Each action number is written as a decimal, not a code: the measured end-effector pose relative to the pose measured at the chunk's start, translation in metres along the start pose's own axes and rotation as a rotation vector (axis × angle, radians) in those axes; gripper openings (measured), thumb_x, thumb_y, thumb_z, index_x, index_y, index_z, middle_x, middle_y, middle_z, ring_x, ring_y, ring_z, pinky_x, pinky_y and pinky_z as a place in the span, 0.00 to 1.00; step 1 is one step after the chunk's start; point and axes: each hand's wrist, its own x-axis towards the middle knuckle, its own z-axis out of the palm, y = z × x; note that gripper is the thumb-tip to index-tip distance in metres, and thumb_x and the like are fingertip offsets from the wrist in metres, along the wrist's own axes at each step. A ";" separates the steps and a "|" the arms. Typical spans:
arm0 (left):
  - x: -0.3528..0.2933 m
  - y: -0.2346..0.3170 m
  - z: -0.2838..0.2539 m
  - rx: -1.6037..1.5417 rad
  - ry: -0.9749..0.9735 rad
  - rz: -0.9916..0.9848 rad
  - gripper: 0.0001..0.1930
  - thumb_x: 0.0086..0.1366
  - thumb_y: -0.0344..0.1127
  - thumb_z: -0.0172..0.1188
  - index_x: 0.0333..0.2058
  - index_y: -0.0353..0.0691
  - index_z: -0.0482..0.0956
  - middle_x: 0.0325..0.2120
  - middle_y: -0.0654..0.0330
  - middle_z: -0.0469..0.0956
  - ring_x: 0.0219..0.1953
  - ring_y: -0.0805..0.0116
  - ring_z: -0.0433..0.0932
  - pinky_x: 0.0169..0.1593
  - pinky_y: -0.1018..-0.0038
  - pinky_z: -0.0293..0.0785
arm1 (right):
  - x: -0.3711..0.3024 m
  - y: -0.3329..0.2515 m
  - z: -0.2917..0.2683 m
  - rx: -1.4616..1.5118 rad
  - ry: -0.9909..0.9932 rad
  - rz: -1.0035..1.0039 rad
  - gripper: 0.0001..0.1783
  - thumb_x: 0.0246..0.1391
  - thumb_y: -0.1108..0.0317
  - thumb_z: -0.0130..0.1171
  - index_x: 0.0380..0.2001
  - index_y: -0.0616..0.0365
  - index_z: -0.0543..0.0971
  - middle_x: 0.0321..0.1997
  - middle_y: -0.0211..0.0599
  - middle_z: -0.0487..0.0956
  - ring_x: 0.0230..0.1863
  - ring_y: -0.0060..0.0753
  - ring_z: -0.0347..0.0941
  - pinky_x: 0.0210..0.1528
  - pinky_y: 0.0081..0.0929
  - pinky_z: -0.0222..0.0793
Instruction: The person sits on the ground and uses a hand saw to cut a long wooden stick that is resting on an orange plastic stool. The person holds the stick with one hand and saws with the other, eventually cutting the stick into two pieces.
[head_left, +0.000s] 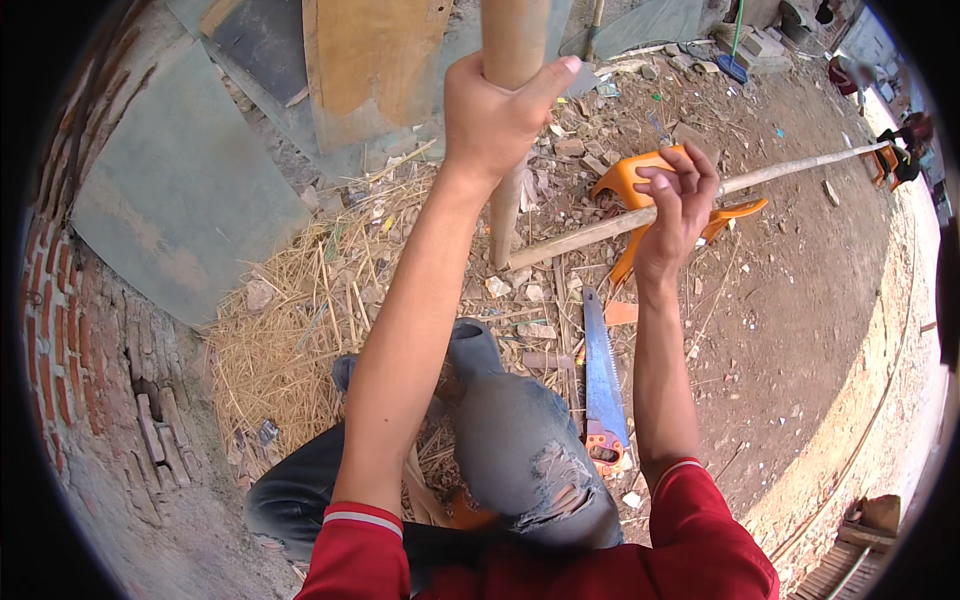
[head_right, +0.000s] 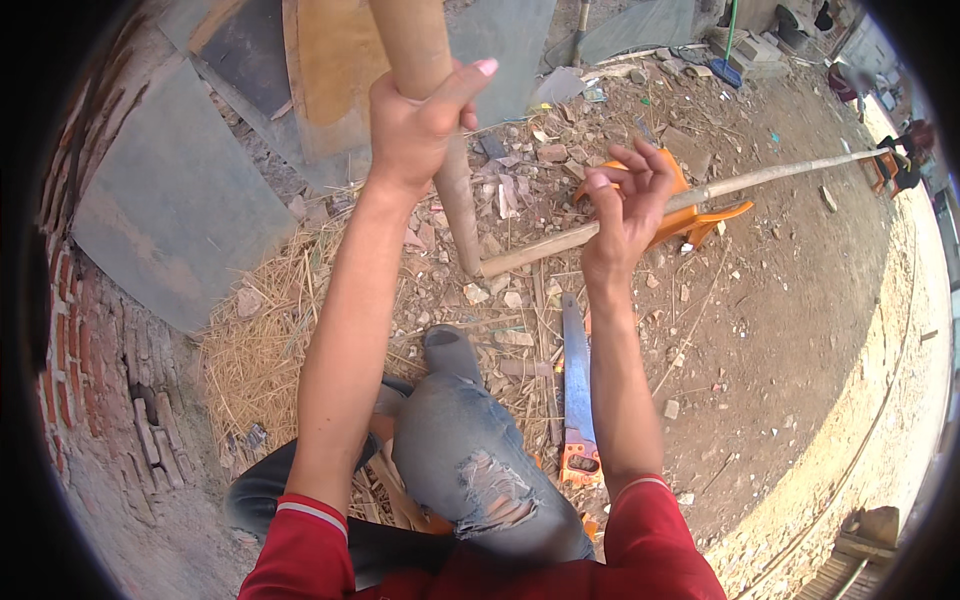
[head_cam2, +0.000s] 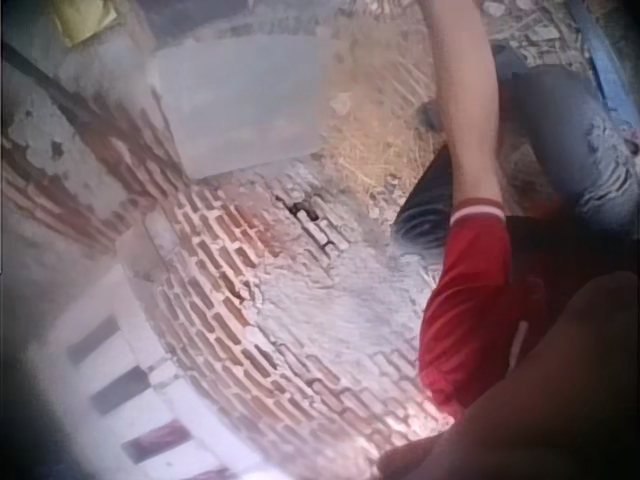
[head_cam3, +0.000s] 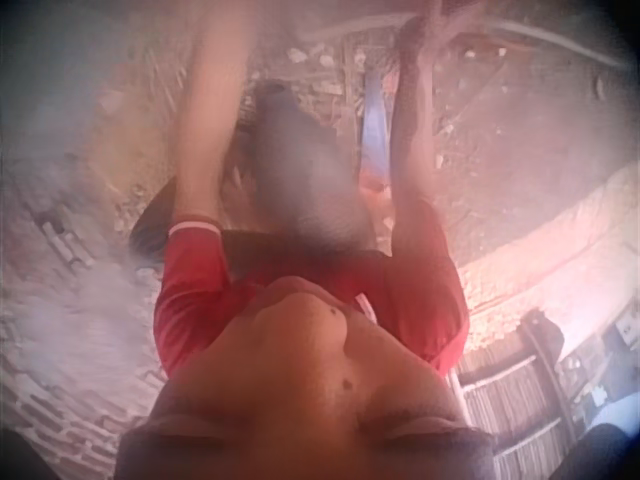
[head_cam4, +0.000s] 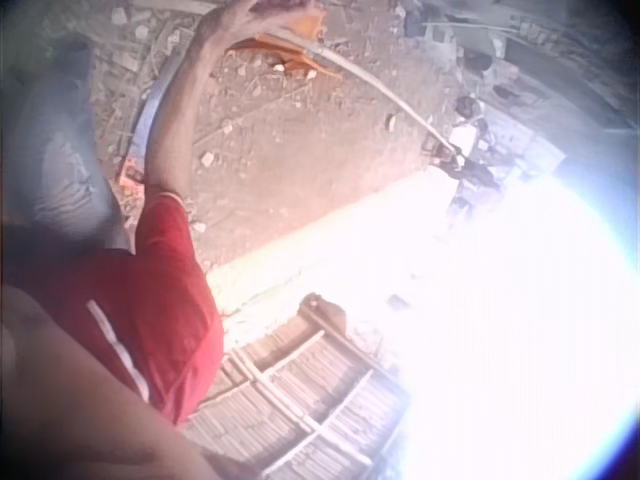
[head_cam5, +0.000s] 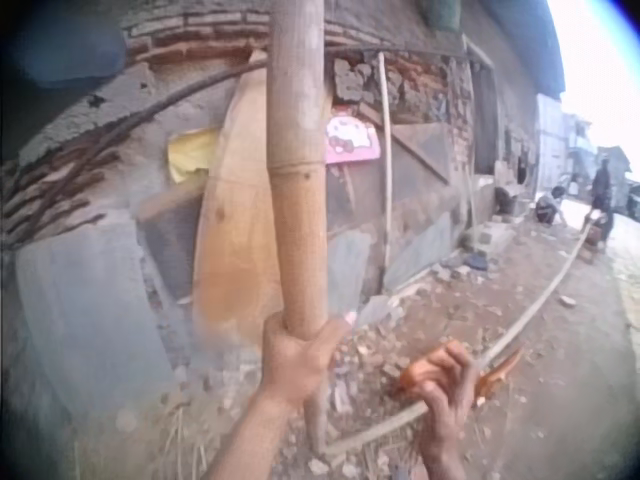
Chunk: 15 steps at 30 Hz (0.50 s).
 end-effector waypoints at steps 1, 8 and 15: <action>0.003 -0.001 0.027 0.058 -0.047 0.036 0.17 0.60 0.45 0.74 0.31 0.36 0.81 0.24 0.62 0.80 0.26 0.74 0.77 0.31 0.73 0.73 | 0.022 -0.042 -0.006 -0.056 -0.015 -0.126 0.38 0.60 0.70 0.67 0.68 0.62 0.60 0.60 0.48 0.72 0.52 0.31 0.76 0.55 0.33 0.75; -0.050 -0.043 0.114 0.545 -0.554 0.161 0.45 0.57 0.56 0.75 0.65 0.37 0.66 0.54 0.43 0.76 0.60 0.49 0.77 0.63 0.57 0.73 | 0.093 -0.116 -0.046 -0.432 0.020 -0.084 0.39 0.62 0.65 0.69 0.65 0.68 0.57 0.51 0.51 0.77 0.50 0.38 0.81 0.53 0.34 0.78; -0.115 -0.098 -0.049 0.527 -0.421 -0.133 0.40 0.62 0.47 0.74 0.67 0.39 0.65 0.61 0.47 0.69 0.64 0.55 0.73 0.65 0.58 0.73 | 0.038 -0.012 -0.297 -0.482 0.589 0.053 0.25 0.60 0.71 0.67 0.54 0.72 0.69 0.40 0.44 0.80 0.39 0.37 0.82 0.46 0.35 0.80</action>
